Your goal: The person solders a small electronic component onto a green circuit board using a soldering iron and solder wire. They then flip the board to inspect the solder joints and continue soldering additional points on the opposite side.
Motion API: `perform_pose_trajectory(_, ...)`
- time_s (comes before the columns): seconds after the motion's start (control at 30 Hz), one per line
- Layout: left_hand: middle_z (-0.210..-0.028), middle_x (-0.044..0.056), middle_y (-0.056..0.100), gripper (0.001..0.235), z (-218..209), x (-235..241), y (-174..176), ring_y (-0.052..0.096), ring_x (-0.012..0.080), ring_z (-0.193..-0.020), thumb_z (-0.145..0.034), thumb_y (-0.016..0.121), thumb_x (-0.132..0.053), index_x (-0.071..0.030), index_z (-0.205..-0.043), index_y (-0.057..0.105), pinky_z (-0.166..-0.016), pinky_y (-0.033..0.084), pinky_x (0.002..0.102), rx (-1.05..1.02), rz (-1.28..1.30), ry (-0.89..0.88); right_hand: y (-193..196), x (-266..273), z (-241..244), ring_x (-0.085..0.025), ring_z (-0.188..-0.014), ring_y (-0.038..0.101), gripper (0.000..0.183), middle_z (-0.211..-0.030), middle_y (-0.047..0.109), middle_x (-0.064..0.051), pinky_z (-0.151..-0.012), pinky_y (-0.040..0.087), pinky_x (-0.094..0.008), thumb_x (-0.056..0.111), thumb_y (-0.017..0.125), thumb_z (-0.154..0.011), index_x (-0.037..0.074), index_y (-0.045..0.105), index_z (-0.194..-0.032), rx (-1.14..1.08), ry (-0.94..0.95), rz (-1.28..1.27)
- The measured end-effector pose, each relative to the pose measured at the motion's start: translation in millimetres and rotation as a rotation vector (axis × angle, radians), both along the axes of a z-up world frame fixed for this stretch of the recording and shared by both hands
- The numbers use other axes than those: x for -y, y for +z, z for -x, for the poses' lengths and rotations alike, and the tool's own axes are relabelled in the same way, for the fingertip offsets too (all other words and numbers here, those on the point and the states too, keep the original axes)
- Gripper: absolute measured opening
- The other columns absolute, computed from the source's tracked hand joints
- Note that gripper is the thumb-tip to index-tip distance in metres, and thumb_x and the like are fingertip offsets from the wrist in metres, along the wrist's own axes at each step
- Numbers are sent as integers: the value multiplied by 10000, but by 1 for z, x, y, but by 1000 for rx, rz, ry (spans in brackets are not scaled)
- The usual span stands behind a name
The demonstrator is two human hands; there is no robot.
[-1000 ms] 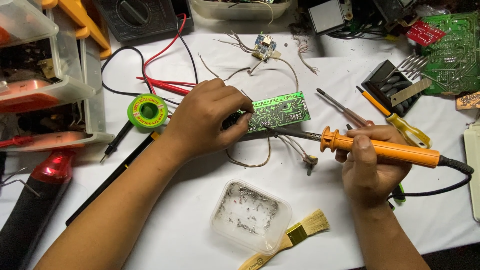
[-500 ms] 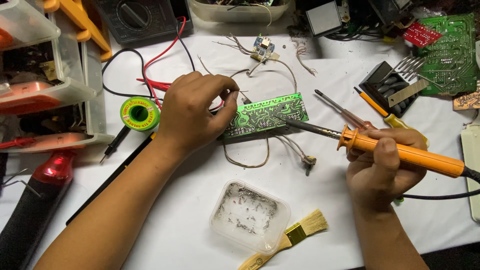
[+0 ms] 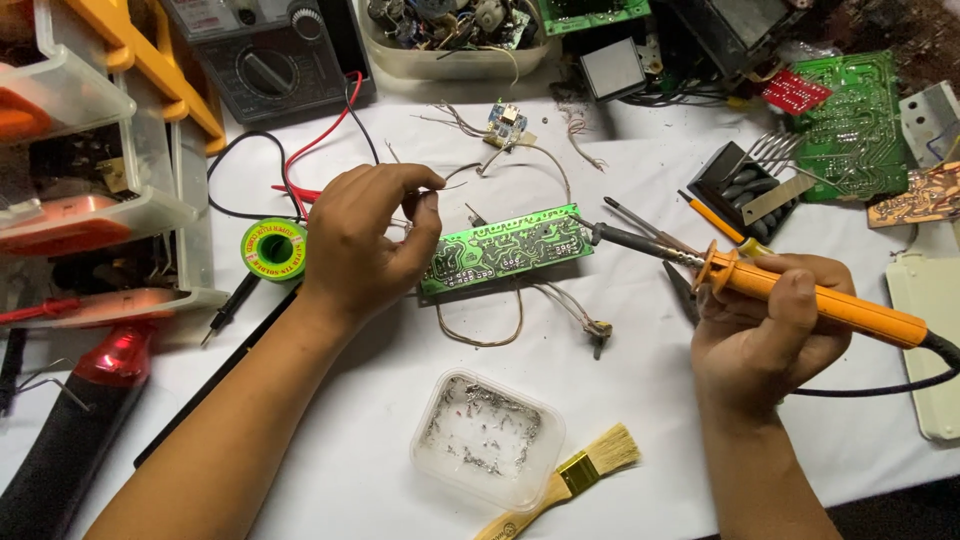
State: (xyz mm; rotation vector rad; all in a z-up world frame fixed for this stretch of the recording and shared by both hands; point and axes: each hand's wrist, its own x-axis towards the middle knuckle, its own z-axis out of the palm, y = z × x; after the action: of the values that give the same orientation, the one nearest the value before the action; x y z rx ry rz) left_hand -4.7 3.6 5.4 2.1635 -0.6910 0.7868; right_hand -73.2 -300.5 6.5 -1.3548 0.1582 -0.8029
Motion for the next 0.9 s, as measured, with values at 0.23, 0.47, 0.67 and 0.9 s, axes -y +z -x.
perform_pose_trajectory(0.23, -869, 87, 664, 85, 4, -2, 2, 605, 233, -742, -952, 600, 5, -9, -1031, 629, -712, 480, 376, -16, 69, 26, 1, 3, -4, -252, -600, 603, 236, -762, 468, -65, -536, 555, -313, 308, 593, -996, 83, 525, -987, 14, 44, -41)
perform_pose_trajectory(0.47, -922, 88, 678, 136, 16, -15, 15, 567, 245, -775, -971, 576, 33, -6, -1096, 613, -760, 468, 383, -23, -6, 11, 0, 4, -8, -256, -540, 562, 273, -629, 470, -114, -467, 440, -301, 330, 556, -1017, 62, 506, -992, 41, 33, 39)
perform_pose_trajectory(0.67, -1038, 118, 678, 210, 35, -20, 11, 599, 285, -878, -1000, 613, 89, -37, -1168, 608, -809, 480, 387, 20, -13, -8, -4, 9, -10, -233, -557, 580, 269, -694, 484, -88, -491, 479, -299, 315, 572, -1043, 55, 510, -1015, 71, 41, 39)
perform_pose_trajectory(0.9, -1005, -34, 757, 223, 43, -20, -18, 695, 200, -945, -933, 703, 5, -143, -1096, 672, -849, 520, 345, 66, 7, 39, 1, 4, -20, -135, -521, 610, 239, -624, 577, -94, -562, 517, -208, 312, 510, -1083, 80, 547, -1042, 126, -39, 165)
